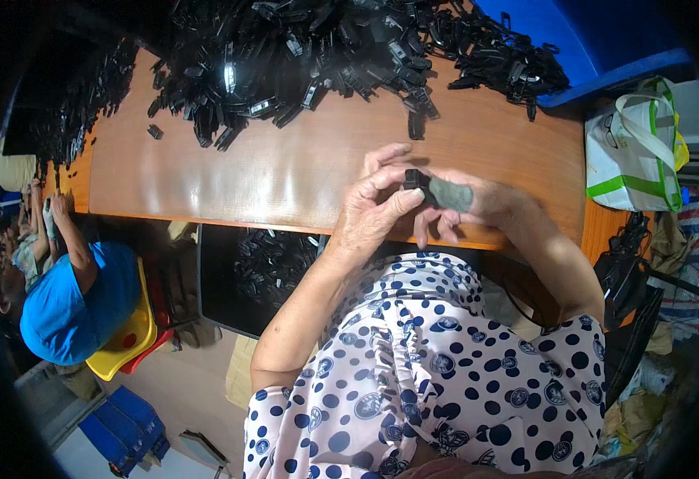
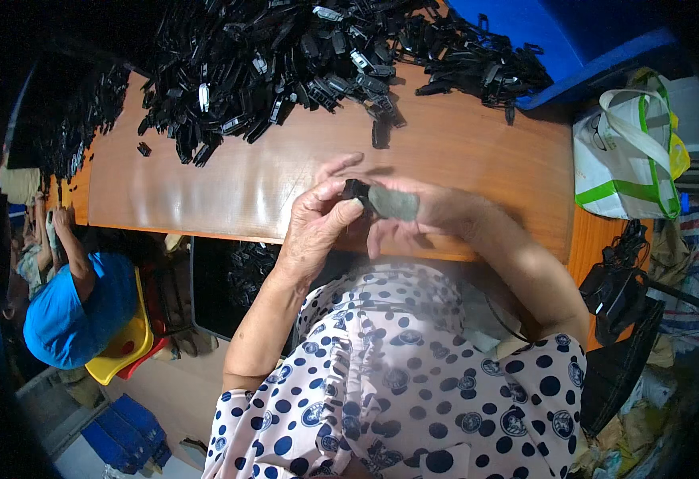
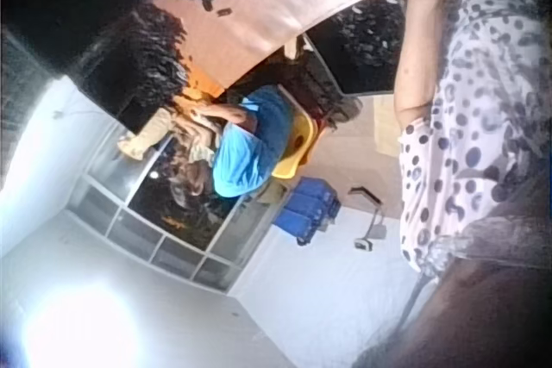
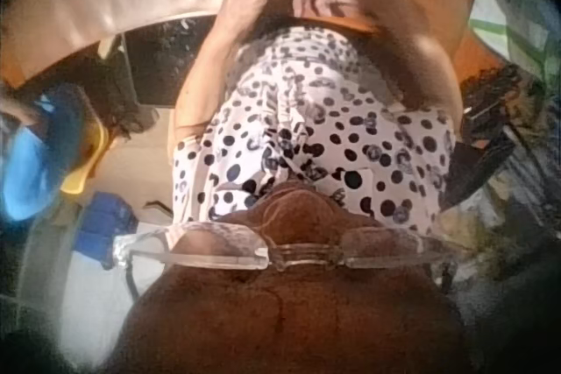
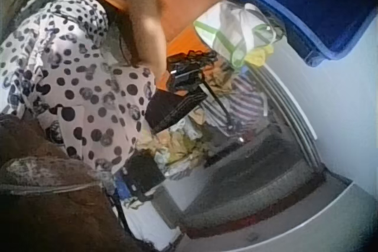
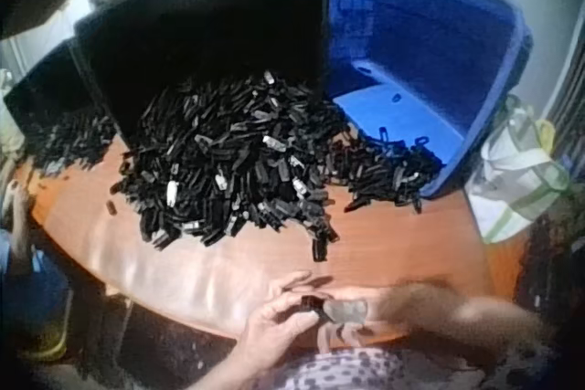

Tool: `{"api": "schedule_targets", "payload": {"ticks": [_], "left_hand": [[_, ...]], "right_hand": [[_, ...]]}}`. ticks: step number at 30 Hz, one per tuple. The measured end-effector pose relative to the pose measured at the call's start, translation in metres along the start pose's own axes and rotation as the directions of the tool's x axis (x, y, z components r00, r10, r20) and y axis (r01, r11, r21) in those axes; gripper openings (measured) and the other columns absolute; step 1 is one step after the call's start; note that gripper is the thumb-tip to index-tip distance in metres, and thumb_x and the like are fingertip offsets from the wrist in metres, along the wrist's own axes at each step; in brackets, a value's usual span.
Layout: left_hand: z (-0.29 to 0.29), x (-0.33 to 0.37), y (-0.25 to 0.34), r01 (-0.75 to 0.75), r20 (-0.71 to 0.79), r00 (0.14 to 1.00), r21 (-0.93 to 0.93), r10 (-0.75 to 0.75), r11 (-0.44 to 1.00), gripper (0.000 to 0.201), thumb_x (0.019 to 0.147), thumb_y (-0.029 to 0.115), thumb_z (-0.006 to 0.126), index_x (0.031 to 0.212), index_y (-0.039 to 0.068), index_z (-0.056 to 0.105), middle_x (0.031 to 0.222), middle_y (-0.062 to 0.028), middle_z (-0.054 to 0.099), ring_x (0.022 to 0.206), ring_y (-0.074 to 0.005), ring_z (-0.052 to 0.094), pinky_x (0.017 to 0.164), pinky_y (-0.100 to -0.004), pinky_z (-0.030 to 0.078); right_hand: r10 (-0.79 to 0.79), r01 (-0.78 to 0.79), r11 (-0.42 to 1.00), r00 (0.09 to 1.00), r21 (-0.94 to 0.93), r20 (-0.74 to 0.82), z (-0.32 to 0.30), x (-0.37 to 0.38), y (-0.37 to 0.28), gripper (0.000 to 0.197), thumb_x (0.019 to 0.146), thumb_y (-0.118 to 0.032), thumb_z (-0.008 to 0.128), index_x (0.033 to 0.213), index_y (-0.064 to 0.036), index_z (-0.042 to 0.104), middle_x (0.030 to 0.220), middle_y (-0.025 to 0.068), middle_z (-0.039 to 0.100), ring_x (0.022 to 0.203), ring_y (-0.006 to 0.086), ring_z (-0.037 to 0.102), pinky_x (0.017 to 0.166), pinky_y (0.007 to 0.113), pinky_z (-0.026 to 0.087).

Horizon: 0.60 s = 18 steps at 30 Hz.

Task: The person assembles small plastic parts by fitting components together by hand and sorts pieces from the pile on the table.

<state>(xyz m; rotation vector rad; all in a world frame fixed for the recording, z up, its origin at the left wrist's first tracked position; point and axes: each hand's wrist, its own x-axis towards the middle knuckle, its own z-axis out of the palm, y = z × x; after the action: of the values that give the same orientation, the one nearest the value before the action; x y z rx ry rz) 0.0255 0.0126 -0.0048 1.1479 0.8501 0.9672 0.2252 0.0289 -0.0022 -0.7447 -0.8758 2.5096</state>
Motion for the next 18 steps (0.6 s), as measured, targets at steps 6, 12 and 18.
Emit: {"api": "schedule_targets", "payload": {"ticks": [6, 12, 18], "left_hand": [[0.019, 0.016, -0.009, 0.018, 0.050, 0.999, -0.222, -0.007, 0.975, 0.038, 0.088, 0.026, 0.064, 0.116, 0.002, 0.059, 0.129, -0.0098, 0.051, 0.112, -0.0154, 0.051, 0.094, -0.0292, 0.043], [0.021, 0.040, -0.009, 0.203, 0.033, 0.978, -0.394, -0.207, 0.896, 0.032, 0.092, 0.024, 0.058, 0.113, 0.000, 0.057, 0.116, -0.0091, 0.060, 0.098, -0.0135, 0.058, 0.088, -0.0276, 0.045], [-0.014, 0.104, -0.025, -0.126, -0.063, 0.979, 0.572, 0.196, 0.810, 0.019, 0.086, -0.002, 0.053, 0.105, 0.001, 0.056, 0.097, -0.0128, 0.061, 0.087, -0.0233, 0.062, 0.077, -0.0301, 0.049]], "right_hand": [[-0.305, 0.291, 0.943, 0.949, 0.162, 0.076, -0.006, -0.004, 0.013, 0.035, 0.098, -0.026, 0.045, 0.122, -0.0009, 0.050, 0.090, 0.0102, 0.062, 0.076, 0.0191, 0.063, 0.073, 0.031, 0.051], [-0.228, 0.118, 0.894, 0.950, -0.433, -0.212, -0.030, -0.013, -0.014, 0.037, 0.094, -0.036, 0.054, 0.114, -0.0050, 0.054, 0.087, 0.0048, 0.062, 0.079, 0.0162, 0.062, 0.073, 0.030, 0.049], [-0.687, -0.327, -0.337, 0.727, -0.883, -0.007, -0.089, -0.012, -0.075, 0.025, 0.085, -0.012, 0.060, 0.106, -0.0009, 0.053, 0.094, 0.0093, 0.055, 0.087, 0.0265, 0.058, 0.073, 0.039, 0.050]]}}
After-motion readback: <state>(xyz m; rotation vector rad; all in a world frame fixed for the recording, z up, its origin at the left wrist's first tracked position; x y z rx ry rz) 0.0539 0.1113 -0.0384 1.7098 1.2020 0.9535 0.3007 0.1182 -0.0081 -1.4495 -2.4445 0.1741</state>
